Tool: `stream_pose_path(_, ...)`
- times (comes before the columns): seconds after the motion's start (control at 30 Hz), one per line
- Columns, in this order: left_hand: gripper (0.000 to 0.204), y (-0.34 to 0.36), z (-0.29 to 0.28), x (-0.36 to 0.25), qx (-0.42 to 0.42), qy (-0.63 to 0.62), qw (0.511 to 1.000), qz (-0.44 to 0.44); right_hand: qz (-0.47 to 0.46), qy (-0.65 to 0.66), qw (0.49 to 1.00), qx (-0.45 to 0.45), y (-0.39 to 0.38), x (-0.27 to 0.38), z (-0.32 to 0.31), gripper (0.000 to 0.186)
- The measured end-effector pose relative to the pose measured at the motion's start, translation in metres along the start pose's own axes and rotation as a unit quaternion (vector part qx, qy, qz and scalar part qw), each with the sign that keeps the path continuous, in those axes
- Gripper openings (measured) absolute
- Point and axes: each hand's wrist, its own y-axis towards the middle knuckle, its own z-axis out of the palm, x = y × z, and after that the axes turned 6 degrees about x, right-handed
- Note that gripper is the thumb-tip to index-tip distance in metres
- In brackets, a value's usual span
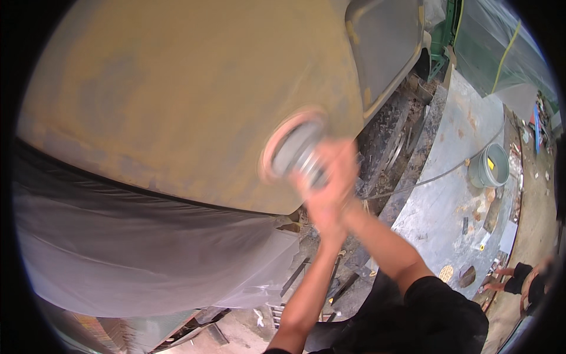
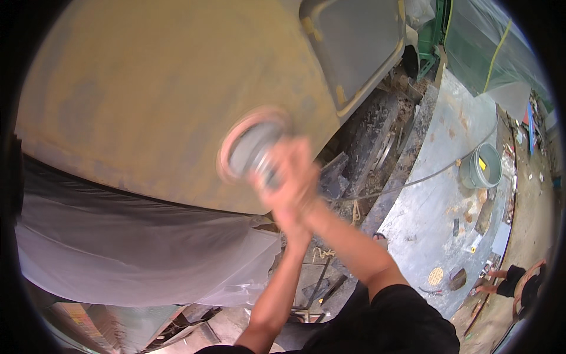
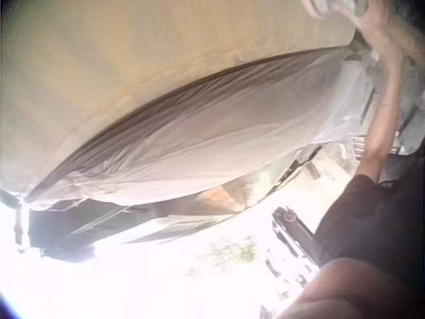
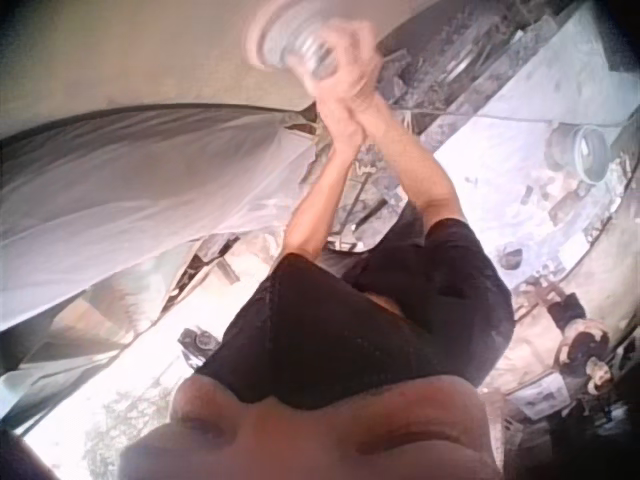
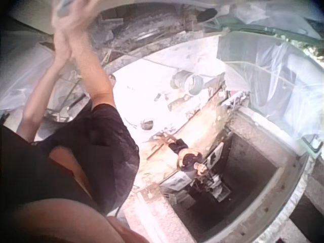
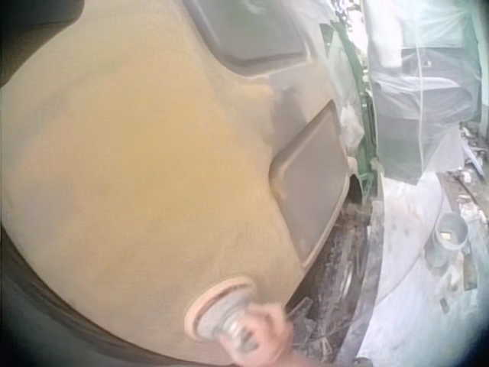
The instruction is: The person uses a handheld orbital sander to sand the surface of a car hood. They move the sander across the hood in overlapping passes, occasionally pausing to adjust the sanding pad. The hood is partially covered with protective plastic sheeting.
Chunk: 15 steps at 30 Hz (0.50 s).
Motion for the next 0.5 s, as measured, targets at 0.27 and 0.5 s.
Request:
stream_pose_path(0.27,0.086,0.051,0.016,-0.021,0.035,0.137,0.984,0.104,0.049,0.016,0.998,-0.044,0.055,-0.016,-0.018,0.059)
stream_pose_path(0.5,0.085,0.009,0.005,-0.008,0.084,-0.001,0.994,0.067,0.019,0.074,0.997,0.032,-0.005,-0.005,-0.01,0.053)
